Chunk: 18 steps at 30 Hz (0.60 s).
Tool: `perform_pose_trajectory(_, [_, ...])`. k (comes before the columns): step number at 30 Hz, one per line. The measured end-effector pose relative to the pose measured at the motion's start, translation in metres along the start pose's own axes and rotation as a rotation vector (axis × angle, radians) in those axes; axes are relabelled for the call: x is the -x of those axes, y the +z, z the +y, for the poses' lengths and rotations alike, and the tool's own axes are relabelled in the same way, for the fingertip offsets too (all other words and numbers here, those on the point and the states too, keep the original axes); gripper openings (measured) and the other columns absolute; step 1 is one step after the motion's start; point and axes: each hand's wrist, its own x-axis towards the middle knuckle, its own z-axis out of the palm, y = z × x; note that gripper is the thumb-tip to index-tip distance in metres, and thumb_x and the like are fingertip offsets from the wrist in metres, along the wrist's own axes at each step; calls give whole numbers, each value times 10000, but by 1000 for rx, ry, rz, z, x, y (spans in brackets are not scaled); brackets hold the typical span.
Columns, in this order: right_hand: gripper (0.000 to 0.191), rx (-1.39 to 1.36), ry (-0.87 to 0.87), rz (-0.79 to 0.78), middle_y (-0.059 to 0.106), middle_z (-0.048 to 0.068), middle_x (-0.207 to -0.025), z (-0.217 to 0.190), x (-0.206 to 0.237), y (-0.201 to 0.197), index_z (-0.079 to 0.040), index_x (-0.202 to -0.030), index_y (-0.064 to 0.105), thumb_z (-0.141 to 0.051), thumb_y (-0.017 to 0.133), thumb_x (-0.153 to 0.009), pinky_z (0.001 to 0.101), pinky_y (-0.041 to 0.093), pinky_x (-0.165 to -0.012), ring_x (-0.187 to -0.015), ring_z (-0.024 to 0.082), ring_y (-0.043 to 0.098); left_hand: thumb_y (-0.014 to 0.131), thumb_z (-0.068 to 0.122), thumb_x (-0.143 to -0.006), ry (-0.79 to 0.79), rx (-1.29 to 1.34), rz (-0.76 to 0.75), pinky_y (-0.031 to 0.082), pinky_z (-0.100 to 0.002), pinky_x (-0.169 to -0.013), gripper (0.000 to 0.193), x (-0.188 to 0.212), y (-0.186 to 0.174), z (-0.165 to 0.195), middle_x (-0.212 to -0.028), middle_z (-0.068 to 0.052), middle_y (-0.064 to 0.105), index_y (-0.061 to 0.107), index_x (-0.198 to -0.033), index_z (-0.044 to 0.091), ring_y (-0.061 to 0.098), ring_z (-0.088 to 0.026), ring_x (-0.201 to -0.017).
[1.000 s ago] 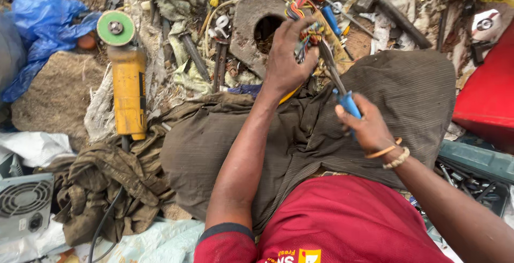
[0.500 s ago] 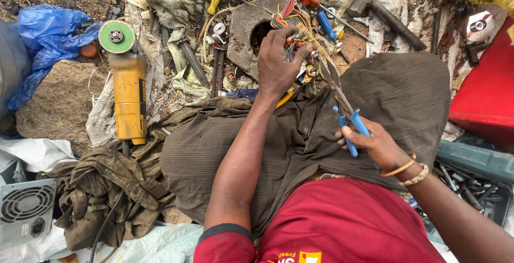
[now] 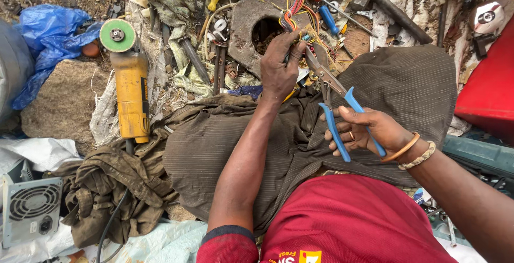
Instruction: The person disassembles a power supply unit using pliers and a hammer. They remove the metal casing, cut and pull wires, and separate internal components on the ground.
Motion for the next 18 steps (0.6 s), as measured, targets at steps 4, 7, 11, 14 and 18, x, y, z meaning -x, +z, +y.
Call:
perform_pose_trajectory(4, [548,-22,31,-25,727,195,-1026,-6,2,3,15,-1300,606,-434,485,-1009,457,594,-718,-853,308,728,698,266,-1020,-30,33,8,594,-355,-995,288,2,2,2,-1261,-100,724,708,-1286,156,711,-244,-1192])
perform_pose_trajectory(7, [559,-33,62,-25,725,190,-1006,-9,6,5,6,-1304,614,-441,474,-999,468,605,-739,-851,309,728,711,226,-1022,21,32,16,573,-366,-1032,283,3,1,2,-1261,-97,735,705,-1291,139,693,-253,-1229])
perform_pose_trajectory(11, [558,-55,78,-49,730,189,-999,-13,13,3,-6,-1290,630,-450,465,-993,463,596,-734,-843,315,732,724,208,-1015,22,75,31,575,-361,-1037,261,3,0,4,-1245,-89,744,710,-1266,141,693,-253,-1241])
perform_pose_trajectory(14, [540,-10,93,-40,731,204,-1000,-17,14,1,12,-1245,631,-441,473,-999,485,598,-736,-838,327,734,726,195,-1012,16,81,6,561,-365,-1055,257,2,-1,6,-1245,-79,749,717,-1262,139,695,-250,-1235])
perform_pose_trajectory(18, [511,7,172,14,733,199,-982,-23,15,-6,-19,-1199,636,-446,478,-965,500,611,-737,-808,331,734,749,188,-993,60,-1,-38,538,-400,-1086,256,2,-2,9,-1230,-86,754,733,-1241,123,670,-285,-1272])
